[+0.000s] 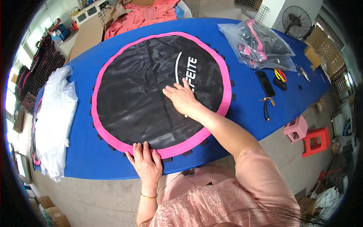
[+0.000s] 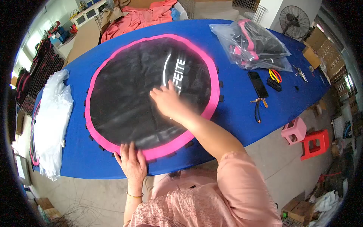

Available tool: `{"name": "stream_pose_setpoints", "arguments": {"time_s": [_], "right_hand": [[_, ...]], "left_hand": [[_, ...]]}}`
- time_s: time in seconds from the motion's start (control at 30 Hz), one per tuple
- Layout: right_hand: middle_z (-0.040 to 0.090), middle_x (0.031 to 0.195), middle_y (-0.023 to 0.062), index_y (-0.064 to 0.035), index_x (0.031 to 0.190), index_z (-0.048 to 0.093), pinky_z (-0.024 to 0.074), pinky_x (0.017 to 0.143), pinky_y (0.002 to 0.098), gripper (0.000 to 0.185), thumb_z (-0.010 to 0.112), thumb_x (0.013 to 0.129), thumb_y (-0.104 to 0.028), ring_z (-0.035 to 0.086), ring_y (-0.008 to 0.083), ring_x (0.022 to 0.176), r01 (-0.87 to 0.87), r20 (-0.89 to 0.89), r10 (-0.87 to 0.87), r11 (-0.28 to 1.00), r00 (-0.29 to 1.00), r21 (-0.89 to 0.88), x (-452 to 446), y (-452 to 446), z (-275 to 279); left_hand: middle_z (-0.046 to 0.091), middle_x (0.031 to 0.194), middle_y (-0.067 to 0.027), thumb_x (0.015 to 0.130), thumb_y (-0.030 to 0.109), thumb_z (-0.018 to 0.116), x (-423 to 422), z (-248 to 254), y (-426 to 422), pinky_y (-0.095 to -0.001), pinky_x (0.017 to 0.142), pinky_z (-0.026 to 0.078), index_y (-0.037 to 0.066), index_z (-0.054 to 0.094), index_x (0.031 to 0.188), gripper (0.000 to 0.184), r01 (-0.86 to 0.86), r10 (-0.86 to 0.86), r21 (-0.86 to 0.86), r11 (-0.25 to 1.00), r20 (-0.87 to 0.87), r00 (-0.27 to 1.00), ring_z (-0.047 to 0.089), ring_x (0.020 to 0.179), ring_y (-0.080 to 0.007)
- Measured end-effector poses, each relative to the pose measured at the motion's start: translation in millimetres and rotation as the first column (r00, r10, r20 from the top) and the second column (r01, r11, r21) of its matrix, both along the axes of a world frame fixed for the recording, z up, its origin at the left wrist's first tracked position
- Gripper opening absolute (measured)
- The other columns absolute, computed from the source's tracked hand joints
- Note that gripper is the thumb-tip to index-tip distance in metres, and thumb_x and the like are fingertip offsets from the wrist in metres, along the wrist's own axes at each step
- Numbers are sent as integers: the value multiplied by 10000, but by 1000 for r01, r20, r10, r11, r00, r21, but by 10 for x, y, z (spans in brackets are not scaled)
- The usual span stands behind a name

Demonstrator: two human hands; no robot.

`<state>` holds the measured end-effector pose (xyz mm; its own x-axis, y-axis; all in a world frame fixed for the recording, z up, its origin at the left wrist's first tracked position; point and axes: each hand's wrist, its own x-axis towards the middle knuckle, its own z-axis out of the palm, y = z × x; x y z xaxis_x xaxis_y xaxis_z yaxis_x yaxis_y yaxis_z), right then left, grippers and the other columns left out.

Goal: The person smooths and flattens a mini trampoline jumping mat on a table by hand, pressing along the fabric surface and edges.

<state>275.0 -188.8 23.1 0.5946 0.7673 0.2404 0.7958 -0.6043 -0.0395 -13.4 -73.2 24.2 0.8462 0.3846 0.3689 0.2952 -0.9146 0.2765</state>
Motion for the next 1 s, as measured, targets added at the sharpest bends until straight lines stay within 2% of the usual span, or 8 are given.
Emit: {"name": "stream_pose_setpoints", "arguments": {"time_s": [0.07, 0.23, 0.3, 0.33, 0.5, 0.67, 0.83, 1.0], "right_hand": [[612, 1490, 44, -110, 1478, 590, 266, 1241, 629, 529, 577, 951, -64, 575, 297, 1327, 19, 10, -19, 1000, 1000, -24, 47, 120, 29], [609, 1491, 37, -117, 1465, 599, 280, 1236, 618, 509, 570, 959, -65, 575, 287, 1324, 49, -32, -53, 993, 998, -106, 22, 294, 128], [607, 1491, 41, -109, 1467, 596, 274, 1238, 617, 509, 572, 959, -73, 572, 283, 1328, -10, -66, 6, 998, 998, -60, -88, 208, 131], [602, 1496, 50, -108, 1471, 595, 261, 1244, 616, 516, 573, 956, -76, 570, 284, 1331, -52, -28, 52, 999, 998, -15, -158, 155, 38], [593, 1506, 72, -91, 1483, 581, 243, 1247, 625, 551, 593, 932, -77, 552, 307, 1358, -120, -5, 120, 992, 993, -48, -562, -162, 120], [592, 1506, 76, -88, 1479, 584, 236, 1248, 630, 554, 594, 925, -65, 542, 327, 1364, -78, -36, 75, 992, 997, -102, -523, -141, 231], [588, 1513, 74, -82, 1479, 582, 241, 1247, 626, 547, 585, 932, -62, 538, 326, 1370, -33, -4, 33, 999, 999, 15, -266, -61, 80], [608, 1503, 69, -107, 1477, 592, 228, 1251, 626, 556, 600, 922, -69, 531, 321, 1389, 2, 2, -2, 998, 1000, -60, -326, -273, 81]], "left_hand": [[620, 1374, -241, 1003, 279, 590, -2, -1, -1, -642, 1253, 203, -24, 662, 1330, 452, -2, 2, 0, 1000, 1, 1000, 514, 1399, -404], [618, 1378, -246, 1003, 282, 591, -8, -27, 8, -640, 1255, 200, -22, 662, 1334, 455, -2, 2, -4, 1000, 6, 1000, 512, 1404, -404], [620, 1374, -252, 1003, 283, 592, -5, -33, 12, -642, 1255, 199, -22, 662, 1340, 460, -1, 1, 4, 1000, 9, 1000, 512, 1407, -403], [620, 1374, -252, 1003, 283, 592, -4, -32, 9, -642, 1255, 199, -22, 662, 1340, 460, -6, 6, 2, 1000, 10, 1000, 512, 1407, -403], [629, 1359, -259, 1001, 281, 595, 4, -8, 3, -645, 1255, 198, -26, 673, 1328, 456, -5, 6, -12, 1000, 20, 1000, 509, 1410, -408], [629, 1358, -254, 1000, 278, 595, -8, -9, -5, -643, 1256, 195, -28, 674, 1320, 450, -2, 2, -15, 1000, 13, 1000, 509, 1411, -403], [625, 1368, -239, 999, 275, 594, -6, -11, -3, -640, 1257, 193, -21, 666, 1327, 448, 0, 0, -16, 1000, 18, 1000, 510, 1409, -398], [613, 1383, -227, 1000, 278, 592, -13, -24, 10, -638, 1257, 192, -16, 657, 1335, 450, -1, 1, -17, 1000, 13, 1000, 508, 1406, -395]]}}
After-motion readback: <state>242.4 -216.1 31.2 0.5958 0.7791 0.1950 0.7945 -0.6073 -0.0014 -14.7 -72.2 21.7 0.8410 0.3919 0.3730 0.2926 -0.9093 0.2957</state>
